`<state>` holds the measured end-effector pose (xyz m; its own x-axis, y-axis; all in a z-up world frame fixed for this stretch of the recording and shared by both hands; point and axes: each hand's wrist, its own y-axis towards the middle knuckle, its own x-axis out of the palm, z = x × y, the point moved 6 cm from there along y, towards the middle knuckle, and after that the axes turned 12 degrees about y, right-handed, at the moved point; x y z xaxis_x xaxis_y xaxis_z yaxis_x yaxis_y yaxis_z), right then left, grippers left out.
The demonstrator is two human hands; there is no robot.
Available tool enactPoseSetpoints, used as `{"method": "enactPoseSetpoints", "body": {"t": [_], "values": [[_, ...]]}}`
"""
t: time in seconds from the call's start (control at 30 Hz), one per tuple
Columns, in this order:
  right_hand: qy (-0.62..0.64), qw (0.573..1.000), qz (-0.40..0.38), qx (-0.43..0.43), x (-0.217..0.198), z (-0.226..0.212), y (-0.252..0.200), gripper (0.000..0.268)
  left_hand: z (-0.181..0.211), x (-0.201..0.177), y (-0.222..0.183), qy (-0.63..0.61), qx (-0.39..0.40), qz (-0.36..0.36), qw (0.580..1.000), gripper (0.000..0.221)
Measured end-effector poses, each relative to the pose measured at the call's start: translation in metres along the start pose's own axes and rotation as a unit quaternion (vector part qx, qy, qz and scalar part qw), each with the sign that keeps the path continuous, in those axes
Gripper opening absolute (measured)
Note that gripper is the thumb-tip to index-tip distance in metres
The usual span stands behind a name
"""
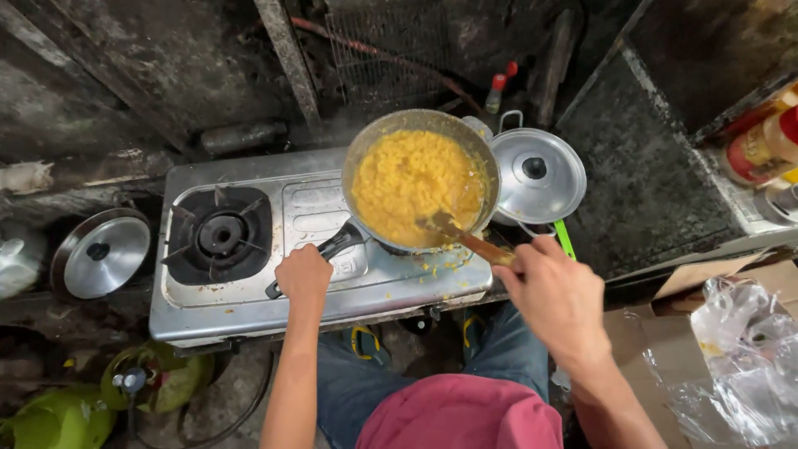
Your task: Stirring a thick yellow mixture in a pan on a gas stove using a wooden spatula
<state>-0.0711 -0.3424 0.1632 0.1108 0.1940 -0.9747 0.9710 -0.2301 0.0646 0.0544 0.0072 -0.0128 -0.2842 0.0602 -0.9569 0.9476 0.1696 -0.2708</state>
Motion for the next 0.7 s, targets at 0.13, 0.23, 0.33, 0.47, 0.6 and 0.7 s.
{"method": "enactPoseSetpoints", "body": {"t": [0.13,0.23,0.33,0.47,0.6,0.7], "values": [[-0.013,0.992,0.108,-0.065,0.073,-0.01,0.033,0.033,0.001,-0.011,-0.006,-0.003,0.0,0.009,1.0,0.024],[0.052,0.987,0.127,-0.078,0.106,-0.015,0.066,0.036,0.001,-0.013,-0.006,-0.009,-0.003,-0.017,1.0,0.022],[0.109,0.993,0.02,-0.036,0.112,-0.005,0.081,0.039,0.002,-0.01,-0.007,-0.017,0.001,-0.007,1.0,0.022],[0.075,0.996,-0.016,-0.034,0.018,-0.007,0.042,0.04,-0.001,-0.008,-0.006,-0.016,-0.01,0.001,1.0,0.02],[-0.011,1.0,0.009,0.012,0.012,0.019,0.019,0.037,-0.001,-0.006,-0.004,-0.019,-0.012,-0.018,1.0,0.023],[-0.008,0.996,0.083,-0.027,0.073,0.01,0.046,0.034,0.001,-0.008,-0.004,-0.015,-0.012,-0.03,0.999,0.024]]}}
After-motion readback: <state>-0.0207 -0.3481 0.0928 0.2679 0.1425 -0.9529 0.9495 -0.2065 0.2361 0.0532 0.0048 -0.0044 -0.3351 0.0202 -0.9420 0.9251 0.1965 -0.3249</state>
